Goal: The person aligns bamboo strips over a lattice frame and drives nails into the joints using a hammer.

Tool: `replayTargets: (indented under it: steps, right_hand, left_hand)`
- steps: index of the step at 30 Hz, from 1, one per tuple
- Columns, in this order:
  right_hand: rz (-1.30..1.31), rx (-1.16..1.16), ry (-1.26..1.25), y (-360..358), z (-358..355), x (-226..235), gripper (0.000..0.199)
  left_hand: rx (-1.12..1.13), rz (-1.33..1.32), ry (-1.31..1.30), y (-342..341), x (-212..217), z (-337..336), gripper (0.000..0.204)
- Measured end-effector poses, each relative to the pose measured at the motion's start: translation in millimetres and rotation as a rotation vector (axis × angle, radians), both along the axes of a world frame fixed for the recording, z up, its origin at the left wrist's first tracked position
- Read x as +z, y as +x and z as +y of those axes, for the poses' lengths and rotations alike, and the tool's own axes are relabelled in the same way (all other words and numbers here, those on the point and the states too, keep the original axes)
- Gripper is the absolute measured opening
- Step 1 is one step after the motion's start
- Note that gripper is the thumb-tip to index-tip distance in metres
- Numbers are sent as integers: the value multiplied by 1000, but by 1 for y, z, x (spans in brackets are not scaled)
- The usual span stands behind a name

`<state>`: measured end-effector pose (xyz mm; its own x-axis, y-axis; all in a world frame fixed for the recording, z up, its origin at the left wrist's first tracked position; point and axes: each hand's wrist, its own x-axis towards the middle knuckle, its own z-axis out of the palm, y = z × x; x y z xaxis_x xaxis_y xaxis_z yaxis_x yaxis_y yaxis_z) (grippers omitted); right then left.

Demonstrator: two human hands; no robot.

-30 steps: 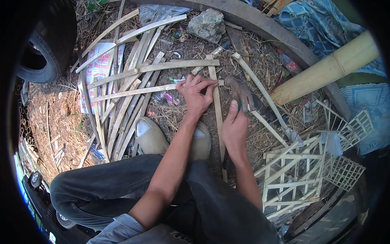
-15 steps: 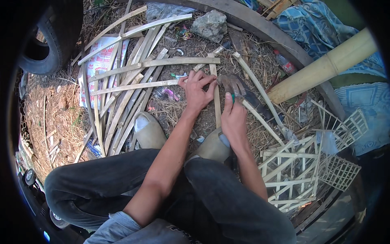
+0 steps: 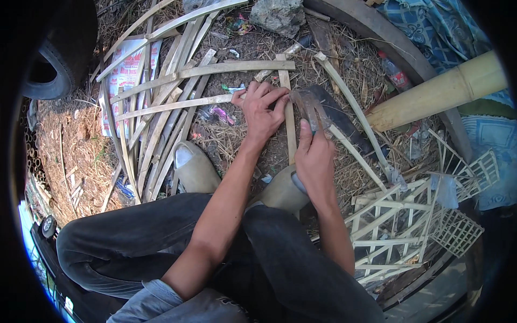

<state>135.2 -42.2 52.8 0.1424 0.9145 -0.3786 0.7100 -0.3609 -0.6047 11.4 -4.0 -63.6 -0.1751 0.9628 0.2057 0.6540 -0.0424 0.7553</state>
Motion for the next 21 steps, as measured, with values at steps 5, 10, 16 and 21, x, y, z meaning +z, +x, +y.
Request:
replayTargets:
  steps: [5,10,16,21]
  right_hand:
    - [41,8,171,7,-9,-5,43]
    - [-10,36,103,10,-4,-3,39]
    - [-139,57,-44,9,2,-14,37]
    - [25,-2,60,13,10,-6,39]
  left_hand:
    - [-4,-11,18,2,4,3,5]
    - [-6,-10,8,4,3,6,4]
    - [6,-33,24,-2,2,5,3]
    - [18,-42,24,3,2,5,3]
